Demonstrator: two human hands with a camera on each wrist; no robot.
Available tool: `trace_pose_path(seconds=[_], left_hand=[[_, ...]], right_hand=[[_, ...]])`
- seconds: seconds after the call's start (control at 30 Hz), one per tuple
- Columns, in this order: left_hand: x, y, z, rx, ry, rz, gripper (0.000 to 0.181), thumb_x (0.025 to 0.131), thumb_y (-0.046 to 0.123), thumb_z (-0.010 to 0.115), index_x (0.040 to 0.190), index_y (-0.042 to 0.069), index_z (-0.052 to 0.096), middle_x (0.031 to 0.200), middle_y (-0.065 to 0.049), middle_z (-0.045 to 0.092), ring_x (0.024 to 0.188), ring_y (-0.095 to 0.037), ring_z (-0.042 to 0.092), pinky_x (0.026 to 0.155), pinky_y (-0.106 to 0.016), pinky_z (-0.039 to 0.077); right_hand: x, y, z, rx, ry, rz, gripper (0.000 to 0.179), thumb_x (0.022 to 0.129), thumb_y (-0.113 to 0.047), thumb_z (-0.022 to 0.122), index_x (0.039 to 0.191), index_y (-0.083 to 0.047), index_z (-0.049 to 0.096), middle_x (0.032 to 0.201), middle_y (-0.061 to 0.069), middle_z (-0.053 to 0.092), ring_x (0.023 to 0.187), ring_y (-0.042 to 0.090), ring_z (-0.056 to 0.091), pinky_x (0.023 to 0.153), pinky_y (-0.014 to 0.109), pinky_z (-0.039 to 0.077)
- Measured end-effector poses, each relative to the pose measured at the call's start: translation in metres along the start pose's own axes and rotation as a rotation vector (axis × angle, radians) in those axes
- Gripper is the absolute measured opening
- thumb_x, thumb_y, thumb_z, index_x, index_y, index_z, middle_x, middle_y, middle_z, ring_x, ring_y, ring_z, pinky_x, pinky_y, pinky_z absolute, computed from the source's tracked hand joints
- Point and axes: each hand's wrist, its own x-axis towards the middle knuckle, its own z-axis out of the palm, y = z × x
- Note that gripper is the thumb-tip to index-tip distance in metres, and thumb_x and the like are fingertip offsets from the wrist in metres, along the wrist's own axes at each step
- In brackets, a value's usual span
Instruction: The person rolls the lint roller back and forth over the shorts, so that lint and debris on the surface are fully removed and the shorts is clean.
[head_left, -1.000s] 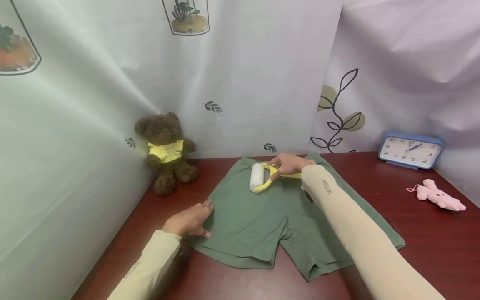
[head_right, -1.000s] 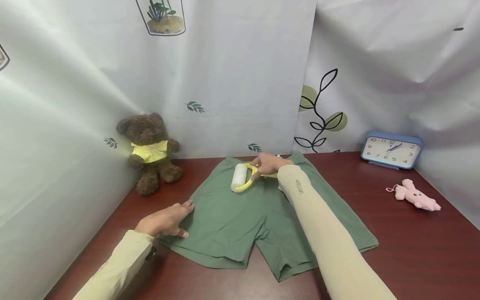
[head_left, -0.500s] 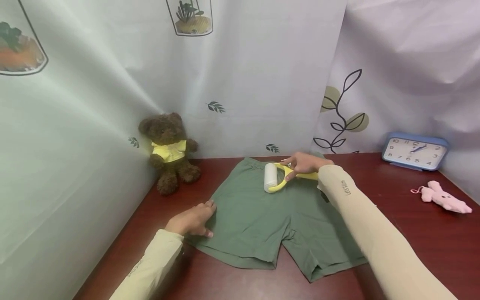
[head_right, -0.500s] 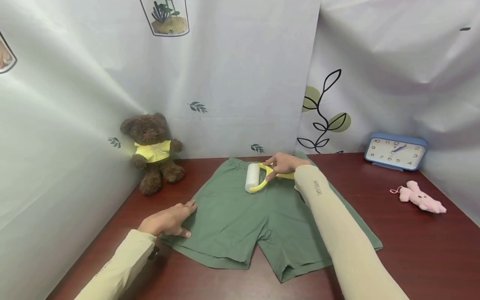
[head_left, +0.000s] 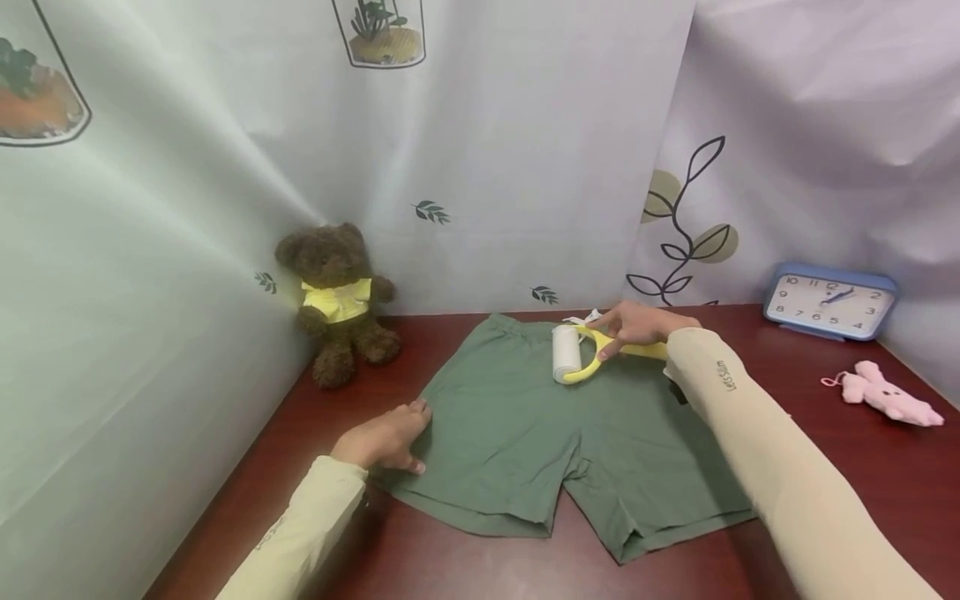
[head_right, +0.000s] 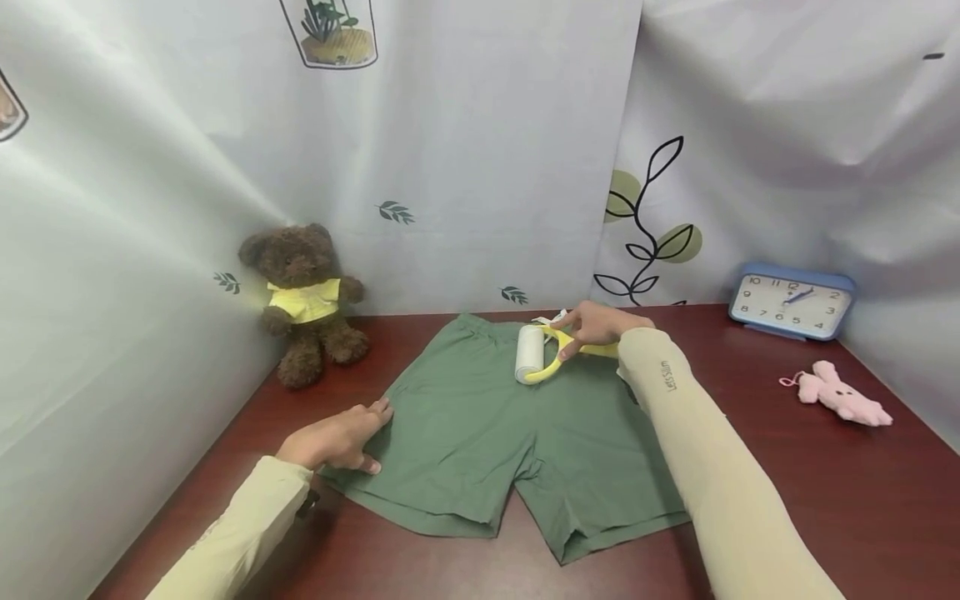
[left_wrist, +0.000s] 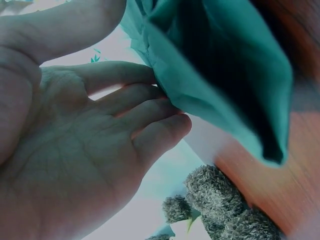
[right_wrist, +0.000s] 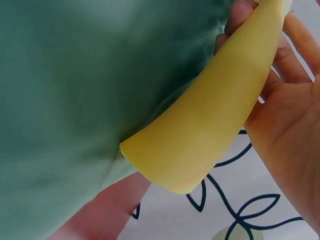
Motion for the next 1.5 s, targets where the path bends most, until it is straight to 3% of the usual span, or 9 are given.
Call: trace_pose_path(seconds=[0.27, 0.57, 0.8, 0.97, 1.03, 1.13, 1.23, 1.37, 1.5], left_hand=[[-0.003, -0.001, -0.002, -0.021, 0.013, 0.005, 0.086, 0.081, 0.016, 0.083, 0.150, -0.010, 0.037, 0.162, -0.027, 0.029, 0.151, -0.041, 0.031, 0.123, -0.053, 0.031], [-0.002, 0.001, -0.004, -0.001, 0.003, 0.003, 0.086, 0.082, 0.016, 0.083, 0.150, -0.011, 0.036, 0.162, -0.028, 0.030, 0.152, -0.040, 0.030, 0.124, -0.052, 0.031], [-0.001, 0.002, -0.006, 0.012, -0.002, -0.008, 0.086, 0.083, 0.017, 0.083, 0.150, -0.011, 0.036, 0.162, -0.027, 0.030, 0.153, -0.038, 0.028, 0.125, -0.050, 0.029], [-0.002, 0.003, -0.002, -0.027, -0.017, -0.010, 0.086, 0.083, 0.016, 0.082, 0.151, -0.009, 0.035, 0.163, -0.026, 0.028, 0.154, -0.038, 0.026, 0.125, -0.051, 0.028], [-0.003, 0.003, -0.002, -0.034, -0.018, -0.007, 0.086, 0.083, 0.016, 0.081, 0.151, -0.009, 0.035, 0.164, -0.026, 0.027, 0.154, -0.039, 0.026, 0.125, -0.052, 0.028], [-0.003, 0.002, -0.001, -0.032, -0.011, 0.003, 0.085, 0.083, 0.015, 0.082, 0.150, -0.010, 0.036, 0.164, -0.026, 0.027, 0.153, -0.040, 0.026, 0.124, -0.053, 0.029], [-0.003, 0.002, -0.001, -0.030, -0.005, 0.008, 0.085, 0.083, 0.016, 0.081, 0.150, -0.010, 0.036, 0.164, -0.026, 0.026, 0.153, -0.040, 0.026, 0.124, -0.053, 0.029], [-0.003, 0.001, -0.001, -0.033, -0.002, 0.008, 0.085, 0.083, 0.016, 0.081, 0.150, -0.010, 0.036, 0.163, -0.026, 0.026, 0.154, -0.040, 0.026, 0.125, -0.053, 0.028], [-0.004, 0.001, 0.000, -0.038, -0.004, 0.004, 0.084, 0.084, 0.016, 0.081, 0.150, -0.010, 0.036, 0.164, -0.027, 0.026, 0.154, -0.041, 0.025, 0.125, -0.053, 0.028]], right_hand=[[-0.012, 0.008, -0.008, 0.000, 0.014, -0.005, 0.078, 0.079, -0.042, 0.084, 0.144, -0.010, 0.055, 0.108, 0.012, 0.073, 0.094, 0.020, 0.063, 0.082, 0.036, 0.051], [-0.029, 0.024, -0.018, -0.025, -0.006, 0.034, 0.082, 0.078, -0.046, 0.084, 0.145, -0.009, 0.054, 0.087, 0.009, 0.070, 0.078, 0.016, 0.054, 0.074, 0.029, 0.044], [-0.053, 0.048, -0.031, -0.065, -0.025, 0.068, 0.083, 0.078, -0.049, 0.082, 0.144, -0.005, 0.055, 0.112, 0.013, 0.069, 0.096, 0.022, 0.059, 0.081, 0.036, 0.050], [-0.069, 0.061, -0.036, -0.067, -0.034, 0.070, 0.082, 0.078, -0.046, 0.083, 0.142, -0.002, 0.056, 0.136, 0.030, 0.059, 0.115, 0.037, 0.059, 0.091, 0.047, 0.052], [-0.075, 0.066, -0.037, -0.073, -0.034, 0.069, 0.082, 0.078, -0.045, 0.083, 0.142, -0.002, 0.055, 0.139, 0.032, 0.057, 0.107, 0.033, 0.060, 0.086, 0.042, 0.051], [-0.081, 0.074, -0.038, -0.063, -0.031, 0.087, 0.082, 0.078, -0.042, 0.084, 0.143, -0.002, 0.054, 0.108, 0.022, 0.070, 0.079, 0.018, 0.052, 0.071, 0.028, 0.043], [-0.088, 0.080, -0.040, -0.068, -0.021, 0.102, 0.083, 0.077, -0.040, 0.084, 0.143, -0.001, 0.053, 0.093, 0.010, 0.068, 0.072, 0.015, 0.046, 0.066, 0.026, 0.040], [-0.097, 0.085, -0.044, -0.120, 0.013, 0.099, 0.082, 0.076, -0.040, 0.086, 0.140, 0.001, 0.056, 0.120, 0.027, 0.067, 0.097, 0.031, 0.063, 0.077, 0.039, 0.053], [-0.106, 0.091, -0.047, -0.128, 0.018, 0.144, 0.081, 0.076, -0.039, 0.086, 0.139, 0.003, 0.057, 0.122, 0.028, 0.067, 0.102, 0.033, 0.064, 0.078, 0.042, 0.054]])
